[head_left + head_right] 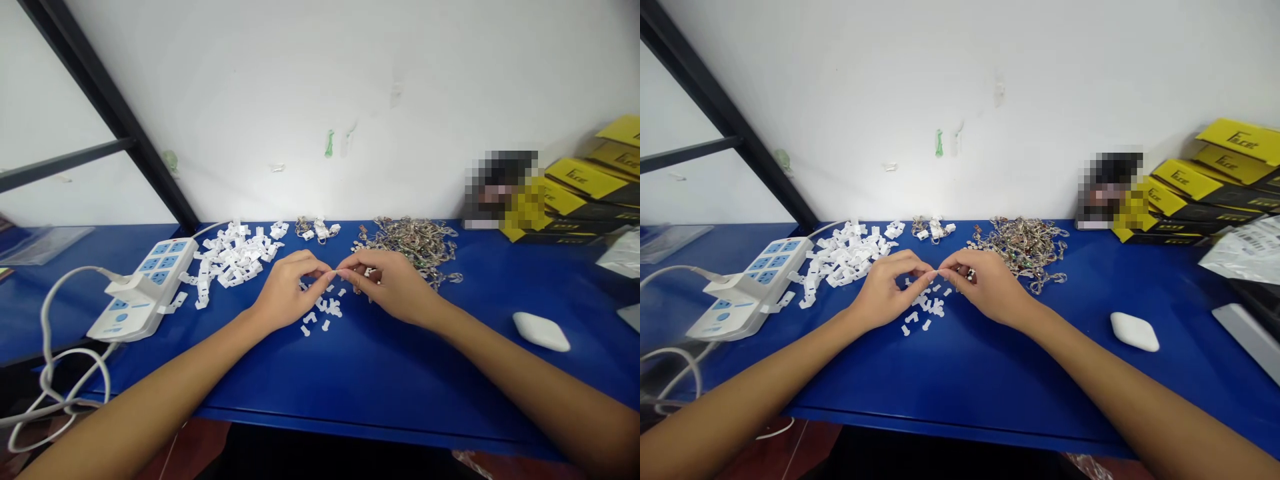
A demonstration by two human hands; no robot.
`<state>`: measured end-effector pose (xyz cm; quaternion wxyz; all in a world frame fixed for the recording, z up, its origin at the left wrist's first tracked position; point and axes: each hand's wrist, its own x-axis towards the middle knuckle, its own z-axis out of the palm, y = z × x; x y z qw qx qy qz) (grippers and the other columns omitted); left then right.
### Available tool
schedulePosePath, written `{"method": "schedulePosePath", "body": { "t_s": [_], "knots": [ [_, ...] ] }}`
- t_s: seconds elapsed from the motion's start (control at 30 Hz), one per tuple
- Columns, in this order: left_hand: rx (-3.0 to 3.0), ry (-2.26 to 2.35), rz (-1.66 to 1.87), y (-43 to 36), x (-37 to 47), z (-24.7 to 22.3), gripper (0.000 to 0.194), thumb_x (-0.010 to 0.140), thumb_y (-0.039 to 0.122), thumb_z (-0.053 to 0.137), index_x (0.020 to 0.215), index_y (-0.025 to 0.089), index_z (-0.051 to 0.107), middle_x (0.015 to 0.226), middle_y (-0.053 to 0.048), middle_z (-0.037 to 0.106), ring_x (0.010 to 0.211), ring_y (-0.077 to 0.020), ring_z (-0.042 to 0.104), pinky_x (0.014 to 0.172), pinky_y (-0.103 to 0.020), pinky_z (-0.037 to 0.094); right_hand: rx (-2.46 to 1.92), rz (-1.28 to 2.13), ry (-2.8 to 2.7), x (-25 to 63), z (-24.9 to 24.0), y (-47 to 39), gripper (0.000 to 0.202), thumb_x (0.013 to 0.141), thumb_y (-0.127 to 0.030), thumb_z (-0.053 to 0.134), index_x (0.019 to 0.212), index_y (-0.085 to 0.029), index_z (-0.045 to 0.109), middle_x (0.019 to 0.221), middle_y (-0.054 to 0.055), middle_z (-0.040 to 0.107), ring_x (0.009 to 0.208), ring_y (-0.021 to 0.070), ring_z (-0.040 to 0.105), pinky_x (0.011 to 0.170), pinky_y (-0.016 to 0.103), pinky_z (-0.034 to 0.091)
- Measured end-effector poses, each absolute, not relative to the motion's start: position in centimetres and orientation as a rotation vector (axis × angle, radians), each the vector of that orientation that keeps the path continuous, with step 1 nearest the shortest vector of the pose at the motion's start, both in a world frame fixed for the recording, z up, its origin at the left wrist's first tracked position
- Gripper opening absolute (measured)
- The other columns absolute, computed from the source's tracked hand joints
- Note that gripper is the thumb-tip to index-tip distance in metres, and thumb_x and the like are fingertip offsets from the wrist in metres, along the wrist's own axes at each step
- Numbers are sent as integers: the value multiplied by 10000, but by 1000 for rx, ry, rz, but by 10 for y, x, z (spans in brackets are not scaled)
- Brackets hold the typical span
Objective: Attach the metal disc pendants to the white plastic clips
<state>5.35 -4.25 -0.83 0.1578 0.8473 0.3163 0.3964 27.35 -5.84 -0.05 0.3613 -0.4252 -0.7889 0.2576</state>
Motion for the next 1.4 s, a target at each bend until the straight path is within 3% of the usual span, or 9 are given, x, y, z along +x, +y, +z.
{"method": "schedulePosePath", "body": {
  "t_s": [0.37,0.5,0.63,0.7,0.83,1.0,1.23,1.4],
  "knots": [
    [2472,864,1019,-40,51,-1,170,1000,290,620,928,218,755,876,-36,689,792,-157,634,703,-314,518,-1040,609,-2048,277,-4,-57,150,977,-339,631,1007,-227,727,914,31,696,708,129,602,627,277,482],
    [2473,846,929,-39,51,6,186,1005,310,612,921,229,757,893,-40,702,791,-161,644,639,-295,511,-1034,588,-2081,278,-4,-57,156,988,-328,608,928,-231,714,861,25,681,710,138,605,645,290,482],
    [2557,798,861,-22,47,13,188,997,379,631,943,247,752,922,-37,739,875,-187,673,785,-348,550,-1037,488,-2068,279,-5,-57,155,1001,-323,573,931,-227,672,865,29,671,733,149,614,659,302,482],
    [2636,952,838,-3,43,13,202,980,411,646,954,240,749,937,-44,749,895,-211,679,820,-380,538,-1056,443,-2057,280,-6,-57,159,1009,-330,558,941,-225,656,879,35,670,740,155,626,662,310,485],
    [2724,1489,847,39,43,5,155,966,252,603,1012,196,740,1005,-104,745,1010,-284,660,898,-440,511,-1108,405,-2039,284,-8,-54,165,1009,-336,548,925,-229,641,878,44,670,727,162,622,646,317,484],
    [2772,1686,669,64,58,-7,329,925,460,684,901,141,760,983,-174,712,981,-356,639,861,-494,513,-1110,395,-2037,287,-8,-50,163,1001,-324,546,902,-228,633,837,33,650,690,149,590,631,308,480],
    [2735,1625,682,66,60,-11,175,922,345,718,960,181,769,1010,-127,719,987,-298,650,883,-437,516,-1102,344,-2068,284,-6,-55,134,990,-296,556,906,-226,634,839,30,655,704,151,599,661,324,481],
    [2788,1668,741,62,45,8,108,862,313,759,888,208,755,977,-100,723,869,-267,657,772,-397,519,-1077,333,-2081,285,-4,-55,137,989,-295,554,896,-230,631,834,29,660,715,155,603,663,324,481]
  ]
}}
